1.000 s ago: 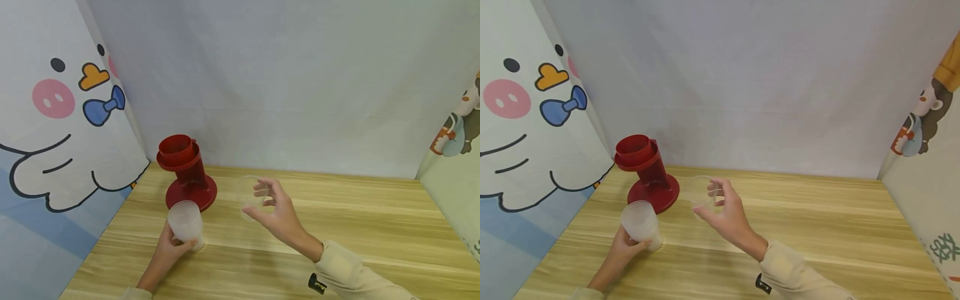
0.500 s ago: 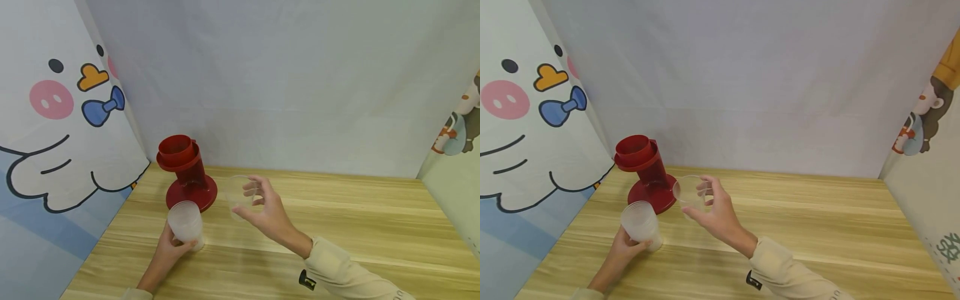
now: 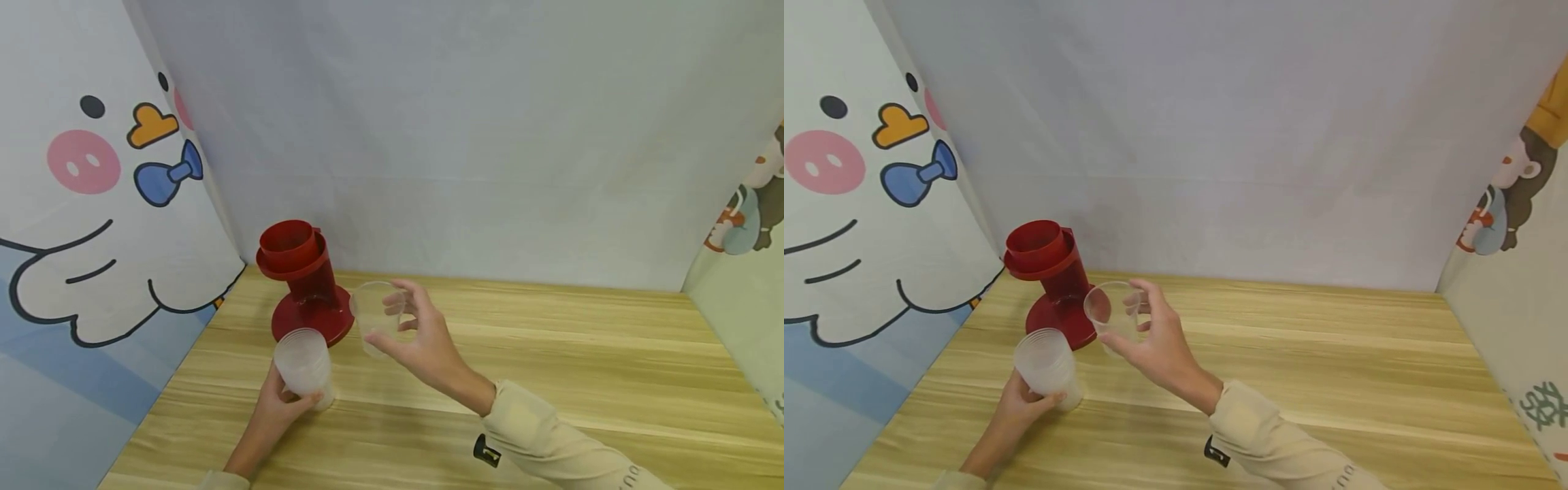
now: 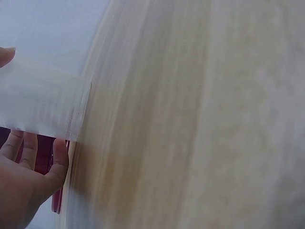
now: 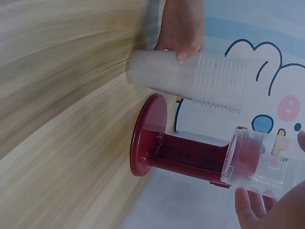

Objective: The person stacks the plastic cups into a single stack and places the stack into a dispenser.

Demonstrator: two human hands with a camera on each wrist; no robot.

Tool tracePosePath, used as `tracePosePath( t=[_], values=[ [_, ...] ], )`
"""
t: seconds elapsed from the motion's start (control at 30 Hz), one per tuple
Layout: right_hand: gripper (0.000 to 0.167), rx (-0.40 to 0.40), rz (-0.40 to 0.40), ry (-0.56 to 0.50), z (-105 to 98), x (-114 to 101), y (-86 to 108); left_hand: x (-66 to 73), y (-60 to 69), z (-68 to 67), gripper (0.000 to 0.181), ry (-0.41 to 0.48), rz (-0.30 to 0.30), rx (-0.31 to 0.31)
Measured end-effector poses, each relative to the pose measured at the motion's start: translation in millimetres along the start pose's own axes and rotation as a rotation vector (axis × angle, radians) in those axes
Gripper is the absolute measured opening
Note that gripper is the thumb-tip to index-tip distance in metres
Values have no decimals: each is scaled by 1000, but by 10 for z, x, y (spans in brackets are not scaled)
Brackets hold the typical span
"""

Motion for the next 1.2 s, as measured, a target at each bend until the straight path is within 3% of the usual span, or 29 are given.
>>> tracePosePath(
  t=[0.93, 1.2],
  values=[
    [68, -62, -69, -94, 315, -279, -230, -5, -5, 33, 85, 2, 34, -12],
    [70, -66, -124, -97, 570, -79, -321, -19, -10, 31, 86, 3, 33, -18]
  ],
)
Point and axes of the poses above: each hand's wrist, its own y-axis away from the middle knuckle, its own z-axis out of the palm, x = y × z, the point moved 8 cm from there along -y, towards the middle knuckle, and after that the axes turned 14 degrees about y, right-handed, at the moved point
